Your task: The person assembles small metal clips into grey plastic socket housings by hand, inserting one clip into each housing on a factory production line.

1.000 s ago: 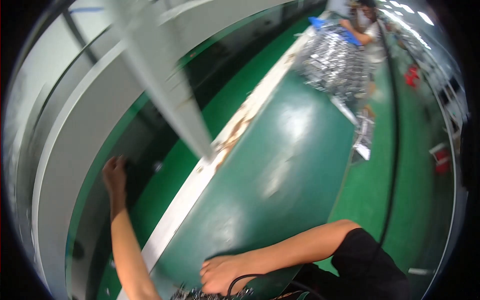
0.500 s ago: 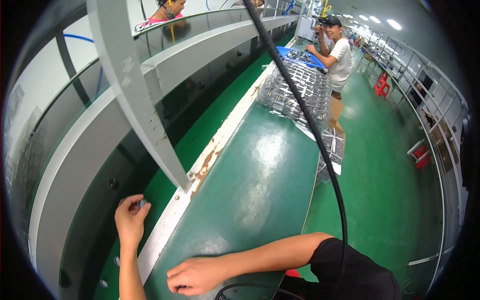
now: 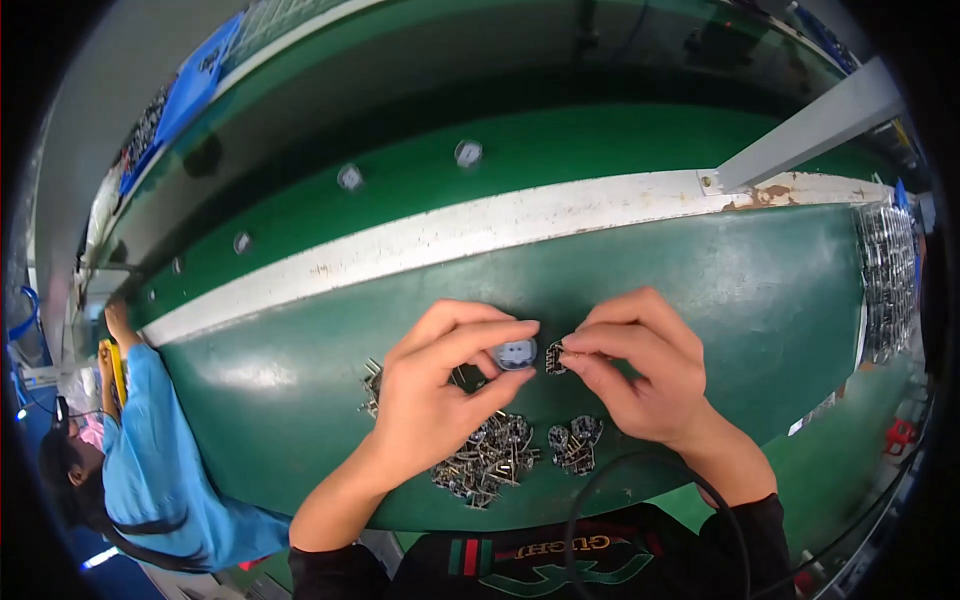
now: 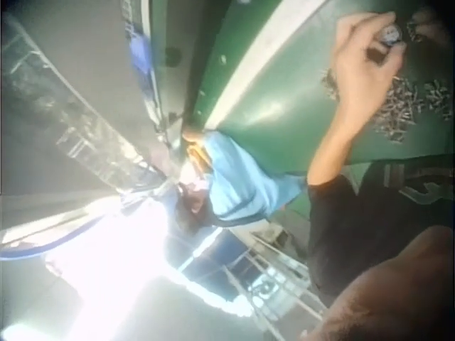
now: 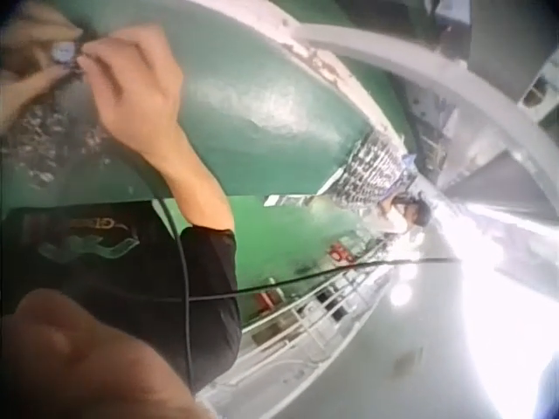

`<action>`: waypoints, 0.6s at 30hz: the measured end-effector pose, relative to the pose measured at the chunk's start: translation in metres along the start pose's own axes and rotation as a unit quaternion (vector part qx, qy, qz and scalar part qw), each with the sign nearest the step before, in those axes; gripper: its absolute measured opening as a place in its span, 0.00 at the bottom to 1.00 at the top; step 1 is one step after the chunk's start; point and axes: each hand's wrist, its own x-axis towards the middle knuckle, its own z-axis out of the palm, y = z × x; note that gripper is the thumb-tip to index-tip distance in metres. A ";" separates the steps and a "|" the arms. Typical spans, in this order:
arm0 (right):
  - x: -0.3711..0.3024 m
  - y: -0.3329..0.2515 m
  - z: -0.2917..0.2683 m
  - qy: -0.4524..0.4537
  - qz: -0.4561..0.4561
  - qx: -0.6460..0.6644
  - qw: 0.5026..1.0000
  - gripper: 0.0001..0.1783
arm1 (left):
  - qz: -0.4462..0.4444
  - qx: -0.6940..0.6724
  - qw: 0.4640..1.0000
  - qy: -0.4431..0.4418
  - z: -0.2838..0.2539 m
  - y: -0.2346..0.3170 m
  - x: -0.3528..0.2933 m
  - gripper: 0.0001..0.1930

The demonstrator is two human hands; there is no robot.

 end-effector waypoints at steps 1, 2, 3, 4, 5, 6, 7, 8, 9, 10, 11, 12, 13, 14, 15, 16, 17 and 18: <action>0.001 -0.002 0.003 -0.013 -0.042 -0.045 0.998 0.13 | -0.006 -0.019 1.000 -0.009 0.001 -0.003 -0.003 0.23; 0.000 -0.005 0.007 -0.021 -0.037 -0.043 0.998 0.13 | -0.013 -0.024 1.000 -0.005 0.002 -0.005 -0.005 0.23; 0.000 -0.007 0.010 -0.022 -0.043 -0.055 0.997 0.13 | -0.018 -0.047 0.999 -0.007 0.004 -0.006 -0.006 0.23; 0.000 -0.008 0.012 -0.022 -0.049 -0.068 0.996 0.13 | -0.022 -0.070 0.997 -0.009 0.006 -0.005 -0.007 0.23; -0.002 -0.008 0.014 -0.019 -0.053 -0.081 0.995 0.13 | -0.027 -0.073 0.997 -0.011 0.008 -0.005 -0.008 0.23; -0.003 -0.009 0.014 -0.020 -0.048 -0.081 0.995 0.13 | -0.033 -0.075 0.996 -0.027 0.010 -0.002 -0.009 0.24; -0.005 -0.009 0.013 -0.028 -0.054 -0.099 0.993 0.14 | -0.038 -0.077 0.995 -0.044 0.011 -0.001 -0.010 0.25; -0.006 -0.008 0.013 -0.033 -0.061 -0.118 0.991 0.14 | -0.041 -0.077 0.995 -0.047 0.012 -0.002 -0.011 0.25; -0.006 -0.007 0.013 -0.031 -0.057 -0.117 0.991 0.14 | -0.041 -0.080 0.995 -0.049 0.013 -0.002 -0.012 0.25; -0.007 -0.006 0.014 -0.033 -0.074 -0.122 0.989 0.13 | -0.041 -0.082 0.995 -0.050 0.013 -0.002 -0.013 0.24; -0.008 -0.004 0.014 -0.034 -0.091 -0.127 0.987 0.13 | -0.043 -0.080 0.994 -0.055 0.015 -0.002 -0.012 0.24; -0.010 -0.002 0.013 -0.030 -0.087 -0.126 0.988 0.13 | -0.048 -0.079 0.994 -0.052 0.017 -0.001 -0.012 0.24; -0.012 0.000 0.013 -0.034 -0.087 -0.131 0.987 0.13 | -0.052 -0.077 0.994 -0.049 0.018 0.000 -0.012 0.23; -0.013 0.001 0.013 -0.037 -0.087 -0.136 0.986 0.13 | -0.053 -0.074 0.994 -0.053 0.020 -0.002 -0.012 0.23; -0.013 0.002 0.013 -0.032 -0.083 -0.135 0.987 0.13 | -0.037 -0.059 0.997 -0.030 0.021 -0.007 -0.013 0.23; -0.014 0.002 0.013 -0.037 -0.077 -0.138 0.987 0.13 | -0.020 -0.044 0.999 -0.006 0.023 -0.009 -0.014 0.22; -0.014 0.003 0.013 -0.041 -0.071 -0.140 0.987 0.13 | -0.021 -0.040 0.999 -0.011 0.022 -0.008 -0.012 0.22; -0.016 0.004 0.014 -0.036 -0.068 -0.139 0.987 0.13 | -0.026 -0.026 0.999 -0.013 0.022 -0.005 -0.011 0.22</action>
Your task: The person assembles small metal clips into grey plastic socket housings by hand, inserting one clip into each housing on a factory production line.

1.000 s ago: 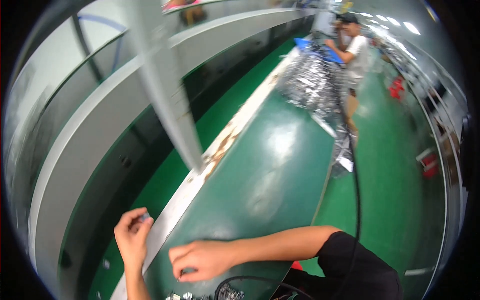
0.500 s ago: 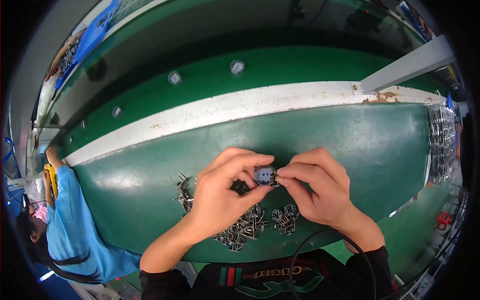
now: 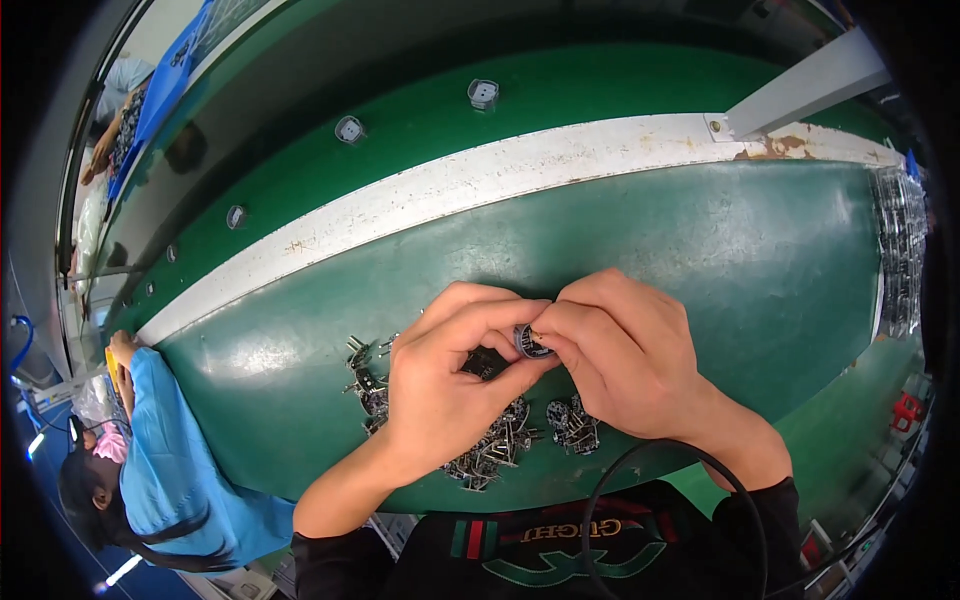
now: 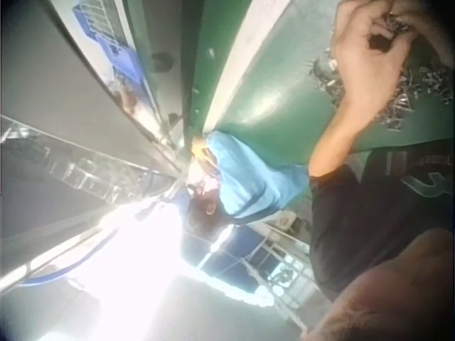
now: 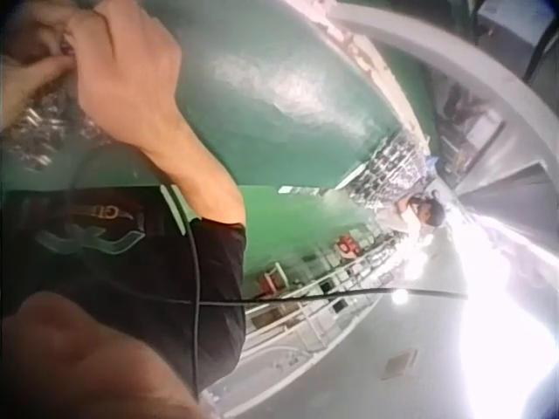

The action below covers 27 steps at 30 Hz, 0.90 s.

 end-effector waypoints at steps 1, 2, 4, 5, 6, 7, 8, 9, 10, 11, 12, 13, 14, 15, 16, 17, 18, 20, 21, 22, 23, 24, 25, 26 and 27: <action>-0.002 0.000 0.002 0.014 -0.004 0.005 1.000 0.13 | -0.005 0.014 1.000 -0.001 0.000 0.003 0.001 0.21; -0.002 0.000 0.003 0.027 -0.009 0.011 1.000 0.14 | -0.007 0.018 1.000 -0.003 -0.001 0.005 0.001 0.21; -0.002 0.001 0.006 0.044 -0.028 0.020 0.998 0.15 | 0.008 -0.103 0.995 0.007 -0.001 0.009 0.004 0.19; -0.003 -0.001 0.006 0.058 -0.050 0.028 0.997 0.16 | 0.003 -0.097 0.995 0.007 -0.006 0.012 0.005 0.19; -0.004 -0.002 0.006 0.060 -0.041 0.033 0.997 0.16 | -0.008 -0.107 0.994 -0.012 -0.013 0.014 0.007 0.18; -0.004 -0.002 0.006 0.043 -0.028 0.069 0.996 0.18 | -0.019 -0.116 0.993 -0.031 -0.020 0.016 0.007 0.18; -0.001 0.001 0.007 0.029 -0.022 0.099 0.994 0.20 | -0.052 -0.125 0.991 -0.014 -0.023 0.017 0.011 0.16; -0.002 0.002 0.008 0.035 -0.020 0.100 0.994 0.20 | -0.053 -0.120 0.991 -0.018 -0.030 0.016 0.013 0.16; -0.003 0.003 0.009 0.031 0.024 0.121 0.992 0.22 | -0.053 -0.087 0.995 -0.012 -0.037 0.015 0.016 0.15; -0.003 0.003 0.008 0.026 0.064 0.141 0.988 0.24 | -0.048 -0.055 0.997 -0.003 -0.045 0.016 0.019 0.15; -0.003 0.002 0.007 -0.011 0.072 0.133 0.988 0.21 | -0.036 -0.053 0.998 0.026 -0.050 0.017 0.025 0.13; -0.004 0.003 0.006 -0.005 0.071 0.131 0.989 0.21 | -0.014 -0.021 0.998 0.056 -0.053 0.017 0.034 0.12; -0.005 0.005 0.008 -0.069 0.023 0.120 0.990 0.18 | -0.008 0.030 0.997 0.076 -0.058 0.018 0.048 0.11; -0.007 0.008 0.010 -0.133 -0.028 0.104 0.985 0.15 | 0.002 0.080 0.992 0.098 -0.060 0.019 0.068 0.10; -0.010 0.009 0.017 -0.148 -0.052 0.078 0.985 0.12 | -0.042 0.086 0.989 0.115 -0.058 0.020 0.088 0.10; -0.010 0.009 0.018 -0.206 -0.053 0.075 0.974 0.21 | -0.024 0.113 0.986 0.119 -0.059 0.010 0.111 0.10; -0.007 -0.004 0.011 -0.231 -0.064 0.060 0.969 0.22 | -0.008 0.145 0.984 0.107 -0.059 0.019 0.129 0.11; -0.004 -0.012 0.008 -0.261 -0.073 0.050 0.961 0.25 | 0.030 0.199 0.975 0.097 -0.051 0.024 0.173 0.11; -0.006 -0.007 0.012 -0.266 -0.072 0.054 0.960 0.26 | 0.051 0.221 0.969 0.097 -0.044 0.017 0.199 0.11; -0.009 -0.002 0.016 -0.272 -0.069 0.053 0.958 0.23 | 0.050 0.258 0.959 0.103 -0.035 0.010 0.225 0.11; -0.013 0.002 0.022 -0.254 -0.063 0.065 0.963 0.17 | 0.062 0.246 0.962 0.103 -0.028 -0.001 0.251 0.11; -0.015 0.006 0.026 -0.241 -0.064 0.084 0.965 0.14 | 0.078 0.244 0.961 0.104 -0.026 -0.011 0.278 0.11; -0.015 0.007 0.027 -0.228 -0.066 0.102 0.966 0.12 | 0.093 0.242 0.960 0.105 -0.025 -0.020 0.301 0.11; -0.016 0.006 0.029 -0.223 -0.066 0.104 0.967 0.10 | 0.111 0.234 0.960 0.103 -0.027 -0.038 0.319 0.11; -0.014 0.002 0.033 -0.217 -0.075 0.111 0.967 0.09 | 0.088 0.285 0.947 0.119 -0.040 -0.050 0.335 0.12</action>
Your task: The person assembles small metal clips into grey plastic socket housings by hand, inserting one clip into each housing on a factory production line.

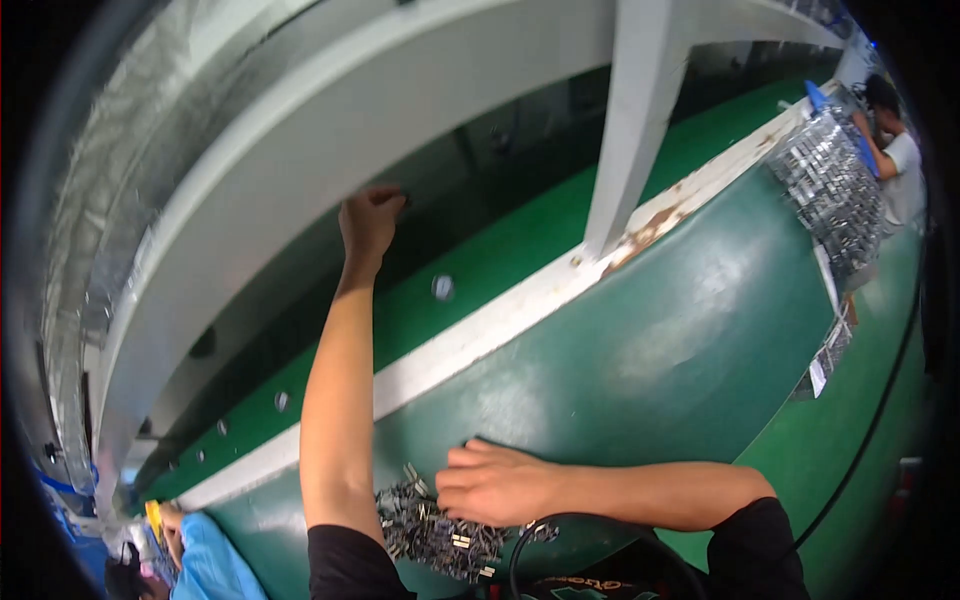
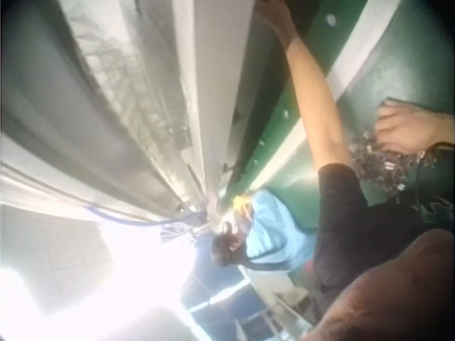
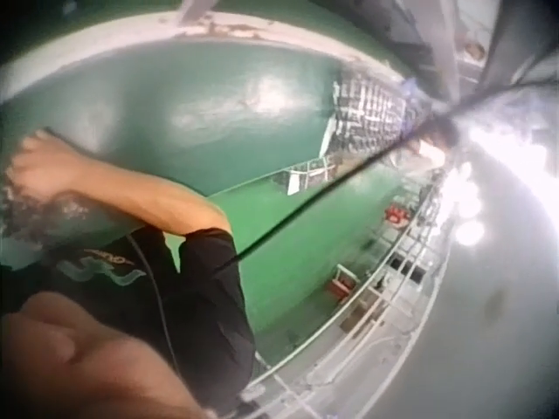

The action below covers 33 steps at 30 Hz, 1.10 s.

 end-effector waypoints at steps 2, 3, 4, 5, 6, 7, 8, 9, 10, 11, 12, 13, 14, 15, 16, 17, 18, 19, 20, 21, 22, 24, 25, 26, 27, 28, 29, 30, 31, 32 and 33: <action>0.004 0.000 0.007 0.034 -0.017 0.005 0.999 0.09 | -0.004 0.046 0.999 0.013 0.000 -0.003 0.024 0.13; 0.003 0.003 0.005 0.038 -0.010 0.010 0.999 0.10 | -0.001 0.039 0.999 0.028 0.003 -0.002 0.021 0.14; 0.001 0.001 0.002 0.042 -0.002 0.025 0.999 0.11 | -0.006 0.036 0.999 0.038 0.005 -0.001 0.014 0.14; -0.001 -0.001 -0.009 0.051 -0.001 -0.011 0.999 0.12 | -0.004 0.034 0.999 0.030 0.006 0.009 0.005 0.14; -0.007 0.001 -0.016 0.056 0.012 -0.010 0.998 0.12 | 0.036 0.058 0.997 0.034 0.006 0.030 -0.003 0.16; -0.013 0.004 -0.021 0.088 0.027 -0.023 0.995 0.12 | 0.074 0.085 0.993 0.042 0.003 0.052 -0.014 0.18; -0.018 0.009 -0.025 0.121 0.042 -0.036 0.991 0.12 | 0.040 0.073 0.995 -0.062 -0.002 0.073 -0.032 0.20; -0.016 0.008 -0.031 0.133 0.077 -0.032 0.988 0.12 | 0.002 0.068 0.985 -0.161 -0.014 0.090 -0.053 0.24; -0.012 0.008 -0.033 0.134 0.067 -0.018 0.989 0.12 | -0.006 0.092 0.976 -0.199 -0.027 0.095 -0.072 0.23; -0.009 0.005 -0.037 0.134 0.098 -0.007 0.986 0.11 | 0.021 0.114 0.974 -0.193 -0.032 0.092 -0.086 0.22; -0.008 0.006 -0.041 0.131 0.130 0.001 0.983 0.11 | 0.048 0.133 0.972 -0.187 -0.030 0.090 -0.095 0.20; -0.007 0.009 -0.041 0.175 0.120 0.034 0.977 0.09 | 0.050 0.138 0.972 -0.181 -0.026 0.088 -0.102 0.18; -0.007 0.012 -0.045 0.170 0.113 0.036 0.978 0.09 | 0.053 0.142 0.973 -0.172 -0.022 0.086 -0.106 0.17; -0.007 0.013 -0.047 0.204 0.126 0.087 0.967 0.07 | 0.058 0.128 0.975 -0.172 -0.019 0.079 -0.107 0.17; -0.007 0.015 -0.050 0.237 0.139 0.137 0.952 0.06 | 0.051 0.130 0.976 -0.166 -0.018 0.075 -0.109 0.17; -0.009 0.018 -0.053 0.247 0.160 0.149 0.944 0.05 | 0.070 0.098 0.983 -0.141 -0.012 0.073 -0.111 0.19; -0.008 0.017 -0.054 0.242 0.158 0.150 0.945 0.05 | 0.087 0.070 0.987 -0.114 -0.011 0.076 -0.115 0.21; -0.007 0.015 -0.057 0.237 0.184 0.161 0.940 0.05 | 0.077 0.038 0.993 -0.079 -0.010 0.083 -0.118 0.22; -0.004 0.012 -0.057 0.231 0.209 0.170 0.935 0.05 | 0.074 0.036 0.994 -0.074 -0.007 0.086 -0.117 0.22; -0.003 0.010 -0.056 0.221 0.211 0.168 0.937 0.06 | 0.082 0.046 0.993 -0.074 -0.004 0.089 -0.115 0.21; 0.000 0.008 -0.054 0.212 0.209 0.164 0.941 0.06 | 0.090 0.055 0.992 -0.073 -0.002 0.091 -0.111 0.21; 0.001 0.004 -0.050 0.172 0.201 0.137 0.955 0.06 | 0.070 0.075 0.991 -0.090 0.004 0.090 -0.105 0.20; 0.002 0.003 -0.047 0.157 0.196 0.136 0.958 0.06 | 0.055 0.100 0.987 -0.117 0.001 0.086 -0.106 0.19; -0.003 0.005 -0.045 0.196 0.204 0.135 0.949 0.06 | 0.047 0.091 0.988 -0.112 0.001 0.088 -0.111 0.19; -0.006 0.008 -0.044 0.236 0.211 0.137 0.939 0.06 | 0.069 0.062 0.990 -0.109 -0.007 0.093 -0.119 0.18; -0.007 0.011 -0.049 0.224 0.212 0.141 0.941 0.06 | 0.090 0.034 0.990 -0.105 -0.016 0.098 -0.129 0.17; -0.008 0.013 -0.056 0.272 0.183 0.106 0.939 0.07 | 0.089 -0.026 0.990 -0.102 -0.030 0.101 -0.146 0.15; -0.007 0.010 -0.061 0.321 0.151 0.073 0.932 0.08 | 0.071 -0.073 0.988 -0.113 -0.052 0.109 -0.166 0.15; -0.006 0.008 -0.061 0.312 0.158 0.086 0.933 0.08 | 0.051 -0.121 0.983 -0.127 -0.070 0.111 -0.185 0.15; -0.003 0.003 -0.061 0.341 0.156 0.078 0.924 0.09 | 0.023 -0.155 0.977 -0.143 -0.084 0.107 -0.204 0.17; -0.002 0.000 -0.063 0.370 0.153 0.068 0.914 0.10 | -0.018 -0.185 0.971 -0.151 -0.094 0.105 -0.223 0.18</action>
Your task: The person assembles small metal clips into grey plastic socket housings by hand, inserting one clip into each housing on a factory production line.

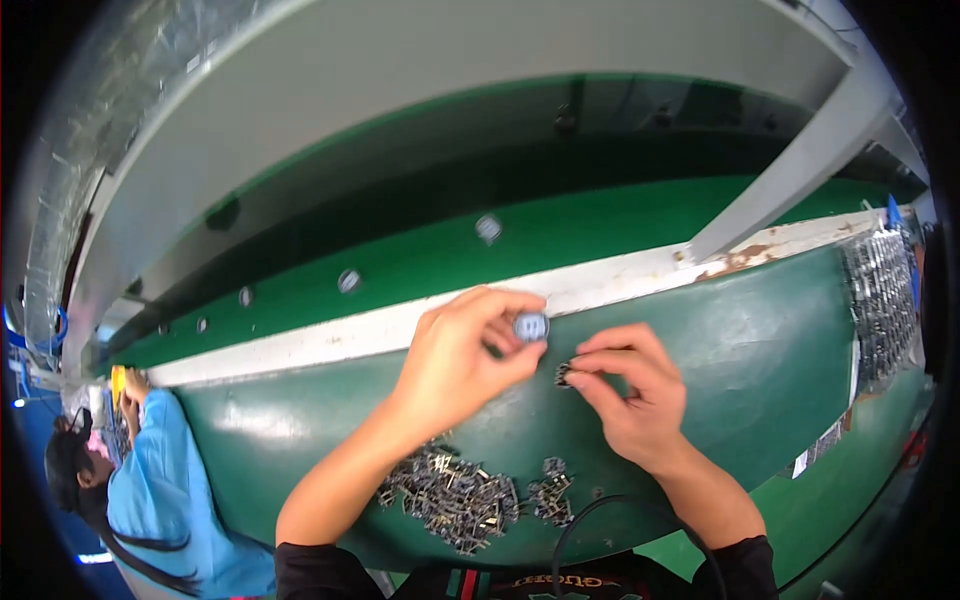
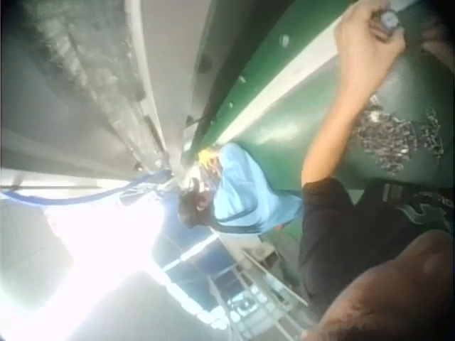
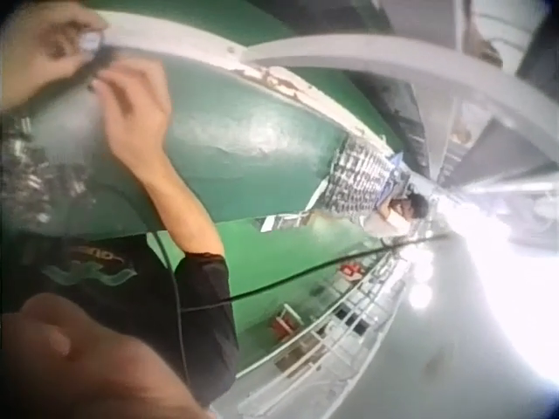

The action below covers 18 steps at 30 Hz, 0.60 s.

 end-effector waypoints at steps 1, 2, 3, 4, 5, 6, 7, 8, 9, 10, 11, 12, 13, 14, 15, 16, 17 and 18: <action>0.000 -0.003 0.000 -0.009 0.012 0.006 1.000 0.10 | -0.036 -0.039 0.999 -0.002 -0.001 -0.001 -0.017 0.20; 0.000 -0.009 -0.001 -0.037 -0.008 -0.019 0.999 0.10 | -0.052 -0.082 0.995 -0.002 0.000 -0.001 -0.033 0.21; 0.000 -0.011 -0.001 -0.063 -0.030 -0.045 0.997 0.10 | -0.065 -0.126 0.990 -0.004 0.003 -0.001 -0.044 0.22; 0.000 -0.013 0.001 -0.078 -0.057 -0.059 0.994 0.11 | -0.070 -0.159 0.985 -0.007 0.006 0.000 -0.052 0.23; 0.001 -0.012 0.003 -0.083 -0.050 -0.061 0.993 0.11 | -0.077 -0.165 0.983 -0.007 0.006 0.001 -0.054 0.23; 0.001 -0.012 0.005 -0.095 -0.070 -0.069 0.991 0.12 | -0.069 -0.150 0.986 -0.020 0.007 0.001 -0.056 0.24; 0.000 -0.012 0.007 -0.107 -0.090 -0.077 0.987 0.12 | -0.060 -0.135 0.988 -0.033 0.008 0.001 -0.057 0.25; -0.002 -0.012 0.010 -0.106 -0.090 -0.089 0.986 0.13 | -0.053 -0.125 0.990 -0.037 0.009 0.000 -0.056 0.25; -0.002 -0.012 0.010 -0.110 -0.086 -0.093 0.986 0.13 | -0.055 -0.132 0.989 -0.037 0.009 -0.001 -0.057 0.25; -0.002 -0.013 0.010 -0.112 -0.087 -0.099 0.985 0.12 | -0.051 -0.135 0.989 -0.041 0.009 -0.002 -0.058 0.25; -0.003 -0.013 0.010 -0.111 -0.089 -0.104 0.984 0.12 | -0.046 -0.136 0.989 -0.045 0.008 -0.004 -0.059 0.25; -0.004 -0.014 0.011 -0.114 -0.088 -0.107 0.984 0.12 | -0.046 -0.140 0.988 -0.044 0.009 -0.004 -0.060 0.25; -0.005 -0.015 0.012 -0.108 -0.085 -0.105 0.985 0.11 | -0.055 -0.142 0.987 -0.048 0.009 -0.004 -0.061 0.25; -0.006 -0.014 0.013 -0.102 -0.084 -0.104 0.986 0.11 | -0.063 -0.144 0.986 -0.052 0.010 -0.004 -0.061 0.25; -0.008 -0.014 0.014 -0.103 -0.085 -0.106 0.985 0.11 | -0.061 -0.145 0.986 -0.051 0.011 -0.005 -0.062 0.25; -0.009 -0.014 0.014 -0.103 -0.088 -0.111 0.984 0.11 | -0.061 -0.149 0.985 -0.055 0.011 -0.007 -0.063 0.25; -0.010 -0.014 0.014 -0.102 -0.090 -0.116 0.984 0.11 | -0.060 -0.152 0.985 -0.060 0.012 -0.007 -0.064 0.25; -0.012 -0.012 0.014 -0.102 -0.091 -0.117 0.984 0.11 | -0.059 -0.152 0.985 -0.060 0.012 -0.007 -0.065 0.25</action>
